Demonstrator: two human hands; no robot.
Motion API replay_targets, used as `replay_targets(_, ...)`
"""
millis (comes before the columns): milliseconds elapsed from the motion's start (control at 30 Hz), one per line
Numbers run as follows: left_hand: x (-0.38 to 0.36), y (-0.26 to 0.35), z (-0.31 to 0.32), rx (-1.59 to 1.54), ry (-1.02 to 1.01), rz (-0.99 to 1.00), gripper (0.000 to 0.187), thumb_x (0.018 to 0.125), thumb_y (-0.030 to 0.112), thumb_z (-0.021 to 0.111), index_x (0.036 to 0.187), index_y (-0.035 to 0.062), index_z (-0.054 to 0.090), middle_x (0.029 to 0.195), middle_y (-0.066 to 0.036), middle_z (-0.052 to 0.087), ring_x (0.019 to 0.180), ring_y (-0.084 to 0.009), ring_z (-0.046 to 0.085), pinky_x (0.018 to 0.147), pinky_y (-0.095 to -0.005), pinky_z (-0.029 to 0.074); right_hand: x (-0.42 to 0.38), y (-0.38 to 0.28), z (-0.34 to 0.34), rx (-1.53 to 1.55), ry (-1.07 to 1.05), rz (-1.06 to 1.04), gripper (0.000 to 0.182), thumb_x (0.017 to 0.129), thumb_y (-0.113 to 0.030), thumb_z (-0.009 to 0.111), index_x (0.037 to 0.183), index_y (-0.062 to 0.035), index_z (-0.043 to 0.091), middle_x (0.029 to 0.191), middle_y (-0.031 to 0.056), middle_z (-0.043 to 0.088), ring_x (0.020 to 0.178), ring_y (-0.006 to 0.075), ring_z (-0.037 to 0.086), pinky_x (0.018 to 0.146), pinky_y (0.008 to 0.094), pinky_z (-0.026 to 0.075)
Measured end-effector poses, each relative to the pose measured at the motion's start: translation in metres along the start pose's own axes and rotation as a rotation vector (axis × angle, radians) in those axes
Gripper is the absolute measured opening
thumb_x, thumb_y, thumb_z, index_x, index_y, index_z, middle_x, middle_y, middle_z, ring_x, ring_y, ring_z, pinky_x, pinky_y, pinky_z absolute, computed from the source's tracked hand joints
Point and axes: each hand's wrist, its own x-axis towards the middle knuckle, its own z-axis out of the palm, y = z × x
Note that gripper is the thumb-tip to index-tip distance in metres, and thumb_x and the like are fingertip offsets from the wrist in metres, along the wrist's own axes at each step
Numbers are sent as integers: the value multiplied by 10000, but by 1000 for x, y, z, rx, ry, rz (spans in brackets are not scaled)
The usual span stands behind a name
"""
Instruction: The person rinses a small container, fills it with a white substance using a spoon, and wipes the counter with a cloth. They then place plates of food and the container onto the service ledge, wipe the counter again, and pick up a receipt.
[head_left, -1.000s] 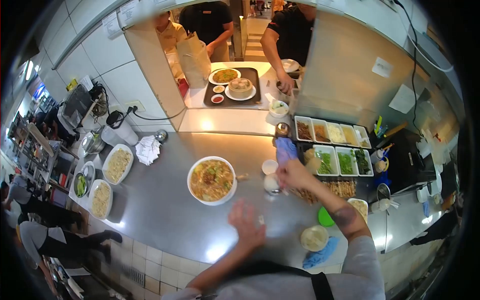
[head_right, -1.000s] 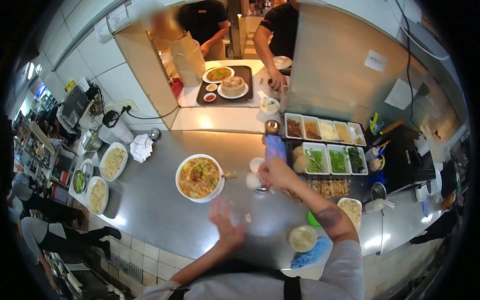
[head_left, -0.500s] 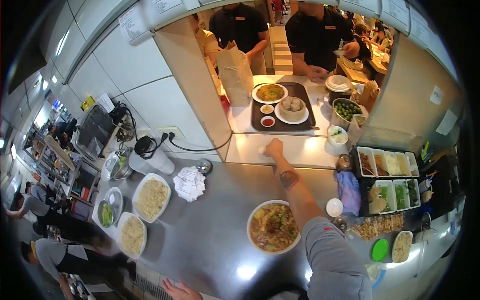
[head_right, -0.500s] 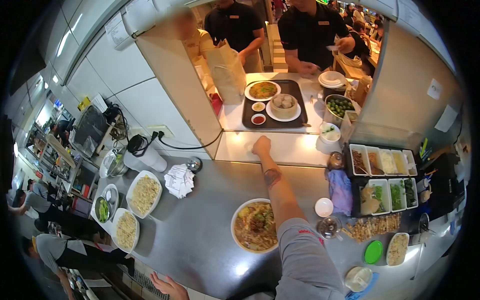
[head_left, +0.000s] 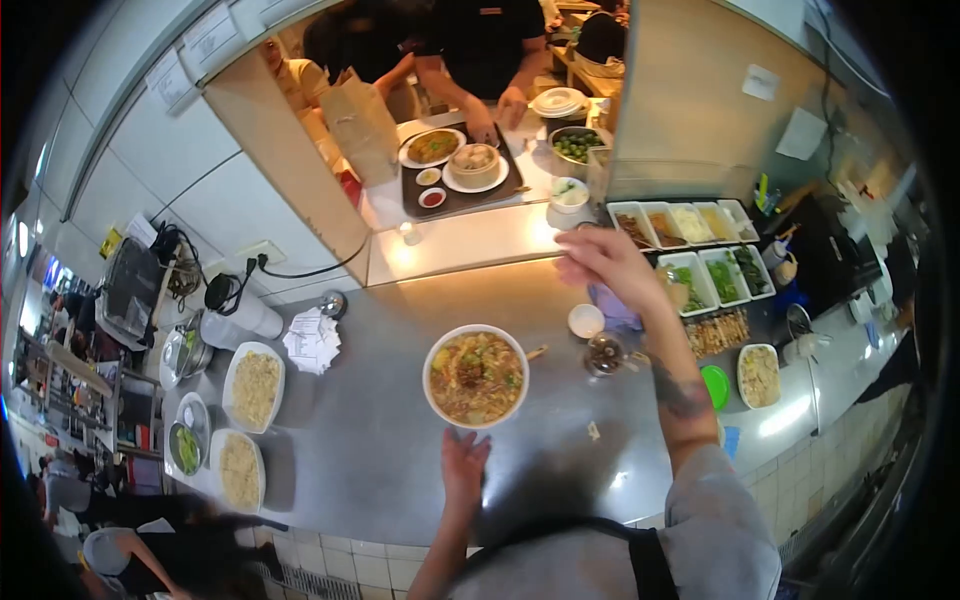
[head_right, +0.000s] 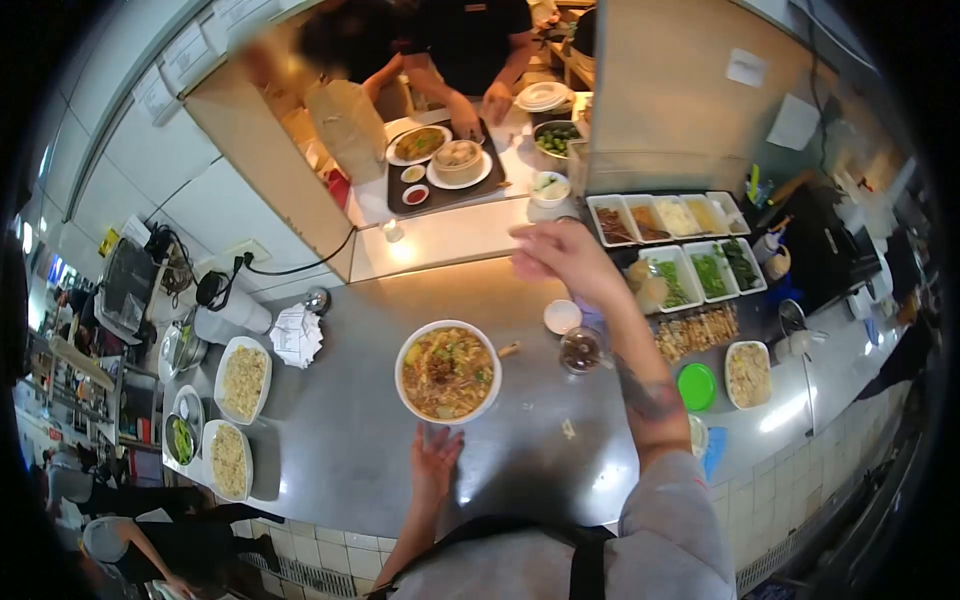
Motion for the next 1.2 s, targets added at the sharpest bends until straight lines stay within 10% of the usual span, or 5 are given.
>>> replay_targets(533, 85, -14, 12, 218, 256, 72, 168, 913, 10, 507, 1059, -34, 435, 915, -175, 603, 731, -281, 663, 656, -415, 616, -434, 74, -156, -90, 1104, 285, 249, 900, -121, 576, 1117, -2, 603, 851, 79, 648, 742, 127, 642, 637, 241, 536)
replay_targets(733, 164, -3, 48, 220, 274, 75, 217, 908, -9, 505, 1096, -45, 406, 950, -194, 593, 759, -296, 666, 669, -416, 620, -481, 134, -147, -671, 1076, 512, 211, 822, -58, 624, 1011, 34, 642, 853, 125, 657, 764, 197, 656, 662, 288, 535)
replay_targets(1033, 306, 10, 93, 90, 114, 13, 295, 952, 74, 424, 1231, -4, 478, 1077, -145, 615, 976, -268, 613, 780, -392, 583, -489, 179, -122, -686, 1033, 469, 325, 768, -51, 698, 1068, 39, 611, 1070, 185, 612, 878, 259, 652, 738, 328, 548)
replay_targets(1133, 361, 6, 73, 731, -141, 406, 273, 956, 123, 411, 1178, 21, 534, 1084, -127, 626, 967, -243, 623, 790, -375, 574, -448, 157, -103, -650, 1006, 408, 495, 704, -86, 774, 1146, 9, 572, 1112, 172, 585, 914, 271, 634, 717, 337, 551)
replay_targets(1200, 340, 10, 118, 393, 62, 177, 291, 969, 133, 374, 1188, -2, 510, 1098, -138, 605, 958, -245, 620, 788, -347, 580, -424, 136, -94, -672, 941, 448, 587, 696, -73, 766, 1220, -46, 502, 1158, 162, 542, 969, 279, 606, 723, 351, 545)
